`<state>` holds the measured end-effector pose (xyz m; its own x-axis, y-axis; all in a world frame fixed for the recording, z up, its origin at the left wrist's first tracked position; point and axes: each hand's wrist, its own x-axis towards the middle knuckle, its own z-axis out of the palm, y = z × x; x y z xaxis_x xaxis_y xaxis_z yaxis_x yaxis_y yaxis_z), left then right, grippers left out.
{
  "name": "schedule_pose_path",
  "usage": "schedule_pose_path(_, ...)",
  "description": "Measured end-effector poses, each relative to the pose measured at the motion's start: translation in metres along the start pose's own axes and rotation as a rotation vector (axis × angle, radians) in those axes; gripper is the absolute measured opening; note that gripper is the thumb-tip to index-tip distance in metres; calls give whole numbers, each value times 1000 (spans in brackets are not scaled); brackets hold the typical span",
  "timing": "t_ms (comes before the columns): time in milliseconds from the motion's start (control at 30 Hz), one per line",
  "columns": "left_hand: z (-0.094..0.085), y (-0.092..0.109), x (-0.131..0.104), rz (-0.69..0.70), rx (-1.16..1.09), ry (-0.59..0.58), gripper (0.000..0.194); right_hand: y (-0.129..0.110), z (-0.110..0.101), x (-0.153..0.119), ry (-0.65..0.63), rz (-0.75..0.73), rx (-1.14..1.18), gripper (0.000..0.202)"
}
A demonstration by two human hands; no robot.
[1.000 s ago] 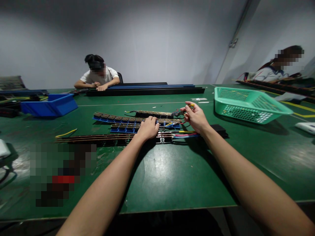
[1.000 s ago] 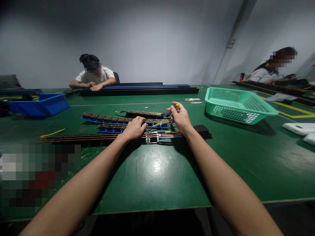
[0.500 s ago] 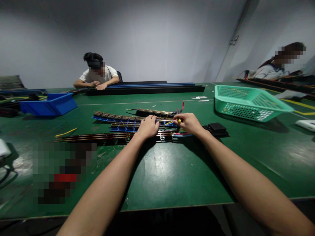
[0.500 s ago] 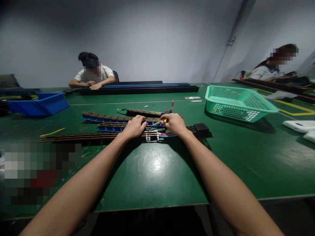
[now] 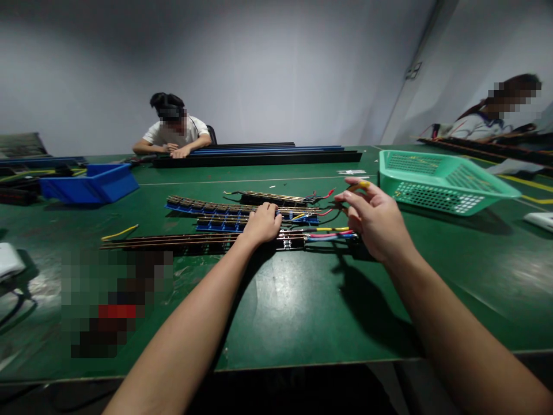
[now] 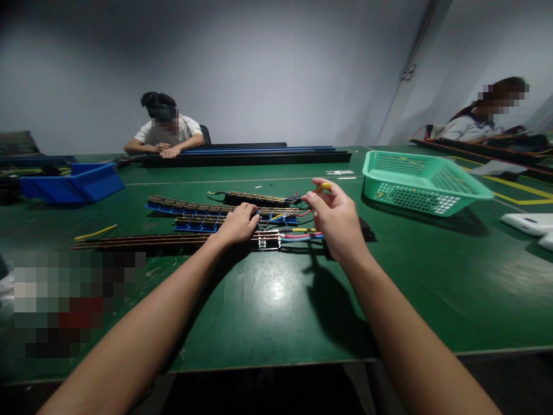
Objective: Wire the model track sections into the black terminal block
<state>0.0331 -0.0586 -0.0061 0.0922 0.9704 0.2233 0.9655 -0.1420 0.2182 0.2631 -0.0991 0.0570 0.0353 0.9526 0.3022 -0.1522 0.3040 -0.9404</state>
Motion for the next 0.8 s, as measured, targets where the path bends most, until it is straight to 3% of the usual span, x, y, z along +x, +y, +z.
schedule_pose_path(133, 0, 0, 0, 6, 7, 9, 34, 2, -6, -52, -95, 46, -114, 45)
schedule_pose_path(267, 0, 0, -1, 4, 11, 9, 33, 21, -10, -99, -1, -116, -234, 34)
schedule_pose_path(400, -1, 0, -1, 2, 6, 2, 33, 26, -14, -128, 37, -153, -283, 34)
schedule_pose_path(500, -1, 0, 0, 6, 2, 2, 34, 24, -19, -131, 20, -131, -293, 37)
schedule_pose_path(667, 0, -1, 0, 6, 2, 3, 34, 35, -26, -109, -104, -143, -358, 45)
schedule_pose_path(800, 0, -1, 0, 8, -1, 8, 34, 49, -26, -98, -171, -212, -593, 34)
